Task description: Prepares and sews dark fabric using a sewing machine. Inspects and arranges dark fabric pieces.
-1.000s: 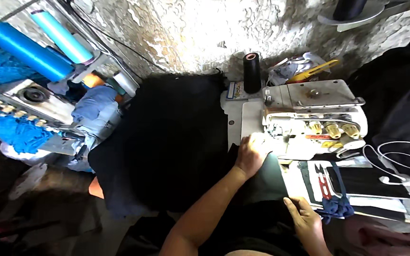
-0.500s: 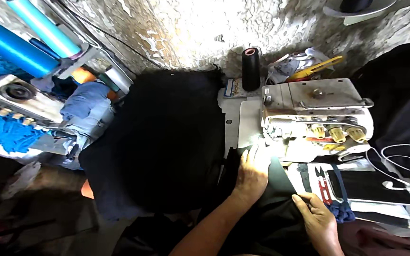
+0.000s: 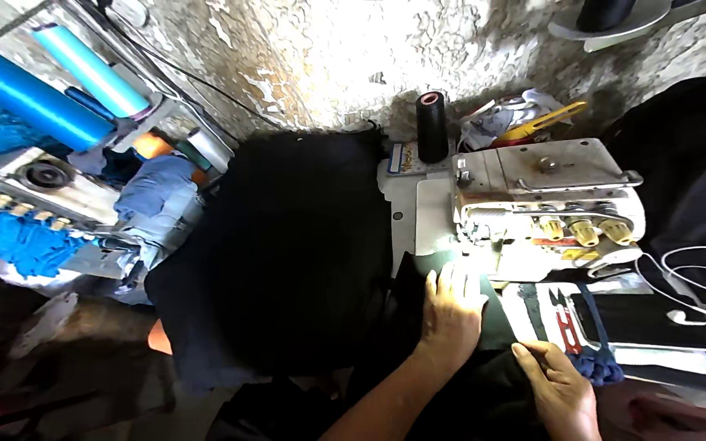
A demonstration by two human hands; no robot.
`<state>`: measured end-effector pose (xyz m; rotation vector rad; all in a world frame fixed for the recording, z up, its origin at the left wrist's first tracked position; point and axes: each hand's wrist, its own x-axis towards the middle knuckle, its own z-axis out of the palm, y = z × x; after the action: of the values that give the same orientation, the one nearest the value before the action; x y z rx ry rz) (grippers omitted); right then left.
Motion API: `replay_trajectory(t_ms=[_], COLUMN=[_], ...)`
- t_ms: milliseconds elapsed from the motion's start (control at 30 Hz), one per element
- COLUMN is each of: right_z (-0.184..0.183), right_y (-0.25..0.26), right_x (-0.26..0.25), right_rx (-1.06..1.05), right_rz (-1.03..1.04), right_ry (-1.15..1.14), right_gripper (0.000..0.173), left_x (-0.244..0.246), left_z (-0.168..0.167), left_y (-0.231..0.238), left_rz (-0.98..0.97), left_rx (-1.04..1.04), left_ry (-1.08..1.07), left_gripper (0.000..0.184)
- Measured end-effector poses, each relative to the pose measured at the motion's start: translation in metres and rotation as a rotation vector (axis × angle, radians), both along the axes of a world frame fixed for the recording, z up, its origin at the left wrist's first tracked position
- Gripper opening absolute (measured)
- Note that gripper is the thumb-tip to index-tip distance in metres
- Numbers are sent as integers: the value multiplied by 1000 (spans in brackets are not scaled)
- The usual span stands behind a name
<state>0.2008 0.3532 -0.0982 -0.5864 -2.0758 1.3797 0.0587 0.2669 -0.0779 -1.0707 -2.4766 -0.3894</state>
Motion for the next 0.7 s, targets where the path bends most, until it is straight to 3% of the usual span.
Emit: replay_trajectory(t_ms=[367, 567, 700], right_z=[-8, -10, -9], right_y=[-17, -13, -8], right_x=[-29, -58, -79], right_rx=[-120, -115, -19], right_rz=[-18, -13, -28], right_ry=[79, 128, 179], right_gripper=[13, 15, 13], left_x=[-27, -67, -95], left_z=[-10, 9, 24], left_y=[-1, -6, -4], left_rz=[-53, -157, -226], left_rx=[124, 160, 110], left_ry=[-122, -465, -551], left_gripper=[30, 42, 41])
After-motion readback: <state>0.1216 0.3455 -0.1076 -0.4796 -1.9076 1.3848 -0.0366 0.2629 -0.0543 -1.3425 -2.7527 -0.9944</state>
